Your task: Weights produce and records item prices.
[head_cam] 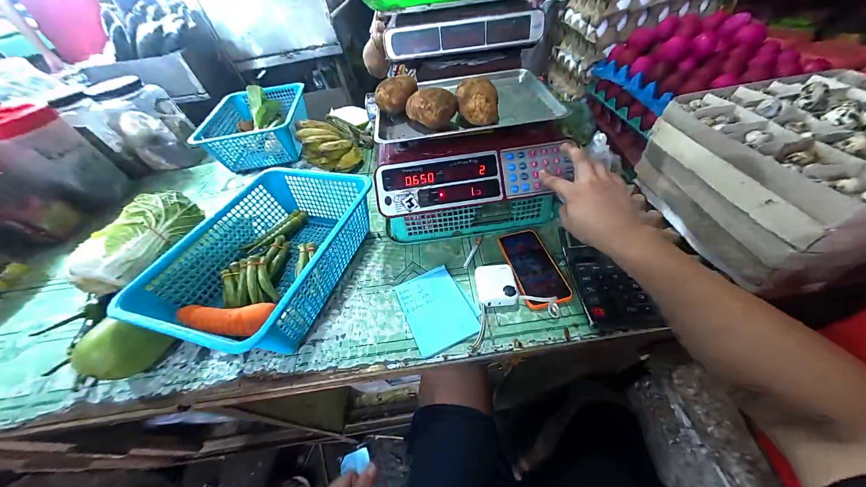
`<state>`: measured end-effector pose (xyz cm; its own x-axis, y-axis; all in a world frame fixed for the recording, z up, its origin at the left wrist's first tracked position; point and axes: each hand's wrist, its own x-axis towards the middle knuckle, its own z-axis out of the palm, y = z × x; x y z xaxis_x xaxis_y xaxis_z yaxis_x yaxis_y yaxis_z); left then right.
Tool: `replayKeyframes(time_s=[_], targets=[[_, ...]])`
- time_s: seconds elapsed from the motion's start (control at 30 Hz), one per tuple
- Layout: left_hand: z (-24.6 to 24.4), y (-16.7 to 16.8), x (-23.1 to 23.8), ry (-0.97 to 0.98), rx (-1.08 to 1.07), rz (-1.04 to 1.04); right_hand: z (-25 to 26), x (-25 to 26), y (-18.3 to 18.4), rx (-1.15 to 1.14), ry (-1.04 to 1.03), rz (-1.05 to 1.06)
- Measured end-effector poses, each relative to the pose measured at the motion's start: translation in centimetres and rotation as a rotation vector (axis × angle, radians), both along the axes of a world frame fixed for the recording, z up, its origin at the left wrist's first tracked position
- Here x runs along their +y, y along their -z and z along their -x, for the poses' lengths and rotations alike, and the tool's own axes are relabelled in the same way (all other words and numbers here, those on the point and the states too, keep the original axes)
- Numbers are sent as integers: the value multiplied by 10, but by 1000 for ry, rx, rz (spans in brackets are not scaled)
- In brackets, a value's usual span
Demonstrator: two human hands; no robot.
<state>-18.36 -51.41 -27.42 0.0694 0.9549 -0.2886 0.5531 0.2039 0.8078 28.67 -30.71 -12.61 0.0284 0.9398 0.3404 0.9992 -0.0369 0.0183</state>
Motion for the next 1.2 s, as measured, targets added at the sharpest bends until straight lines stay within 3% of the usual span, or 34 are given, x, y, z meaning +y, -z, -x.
replayKeyframes(time_s=[0.1,0.17,0.27,0.47,0.57,0.63,0.73,0.83,0.9,0.97,1.2], targets=[[-29,-34,38,-50,-263,-255,-3,-10,2,-1,13,69],[-45,-48,64,23,-484,-381,2,-19,7,46,16,48],[-63,-60,96,146,-652,-508,-1,-18,10,67,9,42],[-85,-64,155,114,-696,-541,-8,2,-14,-28,-39,-11],[-89,-58,184,66,-523,-507,-7,-2,-20,-87,-48,49],[-87,-55,201,97,-369,-501,-4,-19,-19,45,-66,31],[-86,-51,213,51,-416,-450,39,-78,6,429,-104,-137],[-85,-52,211,27,-475,-424,113,-139,71,788,-354,-218],[-88,-54,210,30,-463,-424,155,-155,108,774,-585,-227],[-89,-54,210,69,-458,-414,179,-156,130,663,-677,-203],[-88,-53,213,98,-453,-433,197,-133,151,409,-551,-225]])
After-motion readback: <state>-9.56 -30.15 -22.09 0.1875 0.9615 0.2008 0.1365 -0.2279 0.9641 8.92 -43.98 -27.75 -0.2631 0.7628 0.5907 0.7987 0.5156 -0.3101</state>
